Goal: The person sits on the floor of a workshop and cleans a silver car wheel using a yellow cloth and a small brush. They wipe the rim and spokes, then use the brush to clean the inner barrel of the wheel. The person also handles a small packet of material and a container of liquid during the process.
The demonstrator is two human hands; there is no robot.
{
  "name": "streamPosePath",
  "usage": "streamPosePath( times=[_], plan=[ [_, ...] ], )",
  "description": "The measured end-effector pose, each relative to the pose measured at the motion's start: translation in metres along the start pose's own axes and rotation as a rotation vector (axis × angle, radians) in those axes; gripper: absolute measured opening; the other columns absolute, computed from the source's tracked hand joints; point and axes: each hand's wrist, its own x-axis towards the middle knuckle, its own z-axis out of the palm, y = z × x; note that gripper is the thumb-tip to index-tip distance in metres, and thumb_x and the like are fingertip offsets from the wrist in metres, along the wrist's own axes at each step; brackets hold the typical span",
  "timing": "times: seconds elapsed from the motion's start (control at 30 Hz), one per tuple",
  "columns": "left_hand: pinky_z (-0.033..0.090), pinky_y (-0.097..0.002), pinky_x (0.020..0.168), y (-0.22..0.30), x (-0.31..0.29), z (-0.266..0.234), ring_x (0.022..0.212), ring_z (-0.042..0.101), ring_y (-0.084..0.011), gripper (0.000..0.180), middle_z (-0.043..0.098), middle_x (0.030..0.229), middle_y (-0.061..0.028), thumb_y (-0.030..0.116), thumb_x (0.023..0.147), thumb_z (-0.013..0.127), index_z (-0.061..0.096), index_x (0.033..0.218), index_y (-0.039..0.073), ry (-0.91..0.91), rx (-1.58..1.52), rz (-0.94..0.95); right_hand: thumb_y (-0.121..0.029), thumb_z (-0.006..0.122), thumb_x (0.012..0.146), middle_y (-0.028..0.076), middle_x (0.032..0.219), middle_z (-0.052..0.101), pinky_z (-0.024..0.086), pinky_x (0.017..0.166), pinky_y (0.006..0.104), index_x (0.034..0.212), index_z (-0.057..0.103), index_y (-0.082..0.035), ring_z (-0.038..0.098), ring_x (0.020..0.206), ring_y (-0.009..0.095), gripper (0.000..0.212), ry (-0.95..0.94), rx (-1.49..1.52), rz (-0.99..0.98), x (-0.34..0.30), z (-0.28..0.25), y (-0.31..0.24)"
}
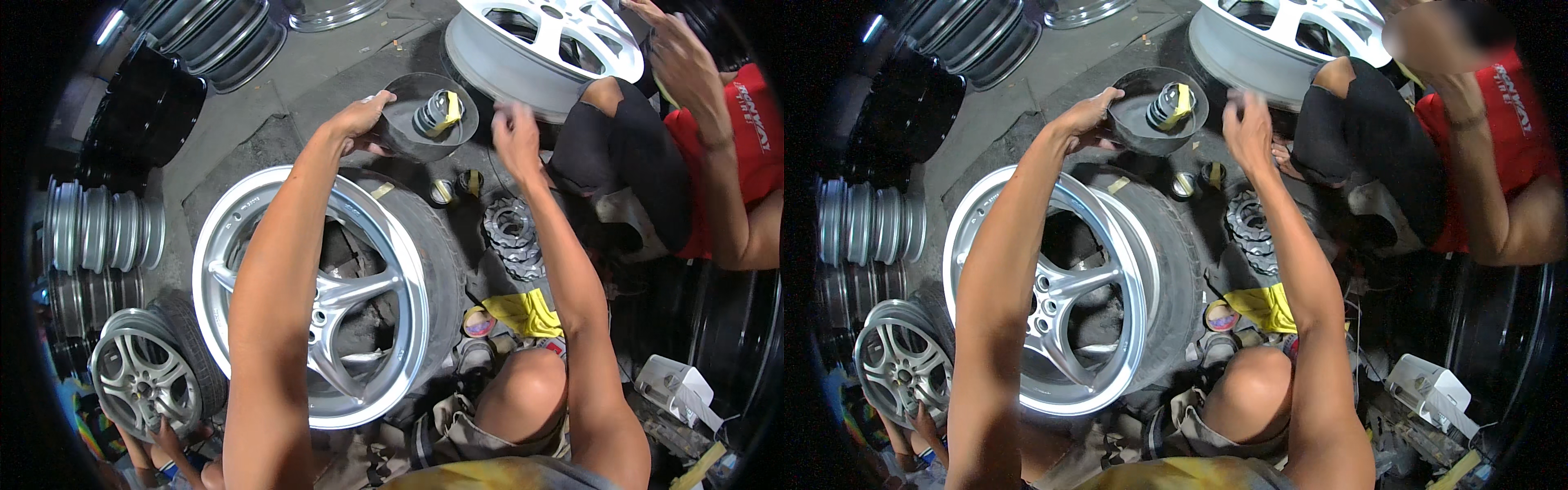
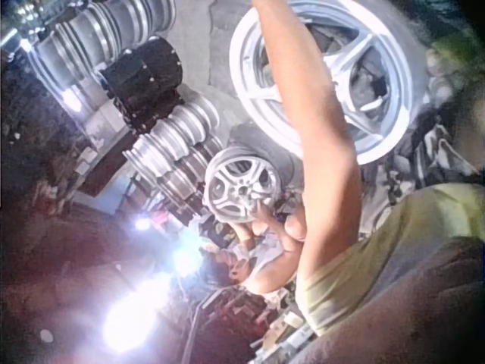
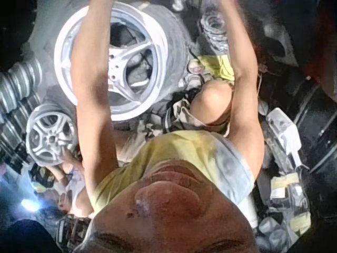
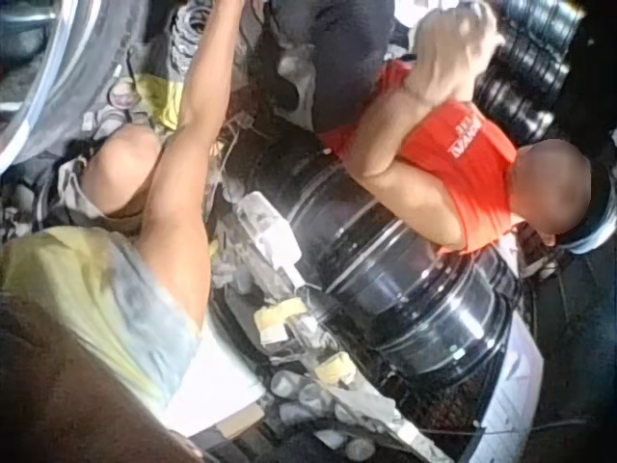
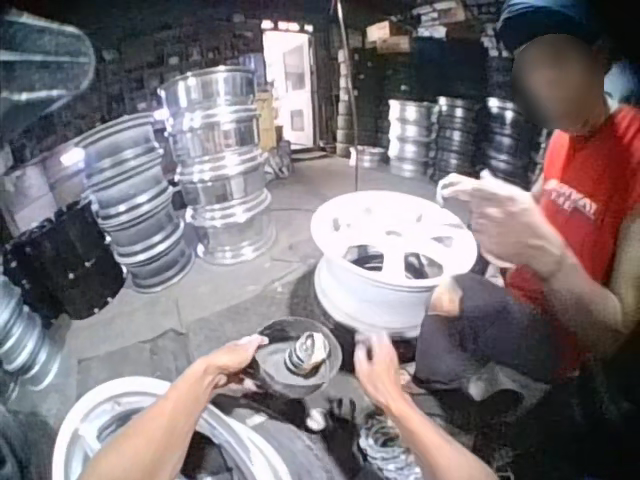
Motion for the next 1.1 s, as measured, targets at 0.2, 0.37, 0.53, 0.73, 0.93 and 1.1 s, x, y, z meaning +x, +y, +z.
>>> streamPosePath(
  times=[0.2,0.37,0.53,0.73,0.93,1.1],
  plan=[
    [0.058,-0.0421,0.079,-0.008,0.01,-0.006,0.098,0.064,-0.0263,0.06,0.06,0.115,-0.0165,0.05,0.095,0.048,0.046,0.132,0.003,0.019,-0.111,0.045,-0.008,0.077,0.07,0.025,0.123,0.043,0.045,0.096,0.0486,0.133,0.047,-0.018,0.051,0.111,0.045,0.07,-0.718,-0.274,0.158,-0.1,0.073,0.072],
    [0.059,-0.0404,0.074,-0.016,0.013,-0.013,0.098,0.064,-0.022,0.06,0.058,0.121,-0.0126,0.052,0.095,0.046,0.042,0.138,0.011,0.145,-0.007,0.067,-0.012,0.074,0.074,0.02,0.103,0.048,0.046,0.082,0.0414,0.121,0.053,-0.009,0.055,0.094,0.037,0.052,-0.058,-0.056,0.087,-0.066,0.041,0.041],
    [0.059,-0.0425,0.077,-0.011,0.01,-0.005,0.094,0.066,-0.0243,0.063,0.062,0.114,-0.0145,0.053,0.095,0.047,0.041,0.139,0.009,0.086,-0.005,0.084,-0.033,0.075,0.079,0.015,0.098,0.057,0.048,0.081,0.0388,0.12,0.061,-0.009,0.059,0.091,0.029,0.05,0.07,0.242,-0.112,0.012,-0.032,-0.077],
    [0.059,-0.0453,0.077,-0.013,0.012,-0.015,0.093,0.067,-0.0275,0.056,0.061,0.117,-0.019,0.044,0.097,0.044,0.043,0.134,0.003,0.066,-0.207,0.075,-0.038,0.071,0.082,0.016,0.1,0.057,0.049,0.08,0.0385,0.12,0.06,-0.007,0.06,0.088,0.029,0.05,-0.118,0.25,-0.083,0.025,-0.021,-0.111],
    [0.06,-0.0473,0.075,-0.009,0.02,-0.011,0.095,0.067,-0.0309,0.053,0.059,0.12,-0.0218,0.04,0.098,0.041,0.043,0.132,-0.001,0.237,-0.321,0.083,-0.021,0.074,0.078,0.023,0.119,0.047,0.049,0.088,0.0438,0.126,0.052,-0.009,0.059,0.097,0.041,0.055,-0.407,-0.174,-0.103,-0.069,0.052,0.027],
    [0.058,-0.0485,0.079,-0.01,0.02,-0.011,0.097,0.066,-0.0296,0.055,0.059,0.121,-0.0199,0.044,0.098,0.041,0.043,0.132,0.001,0.165,-0.303,0.16,-0.017,0.078,0.072,0.024,0.122,0.046,0.047,0.092,0.047,0.132,0.045,-0.018,0.055,0.105,0.043,0.068,-0.715,-0.238,0.053,-0.122,0.1,0.035]
  ],
)
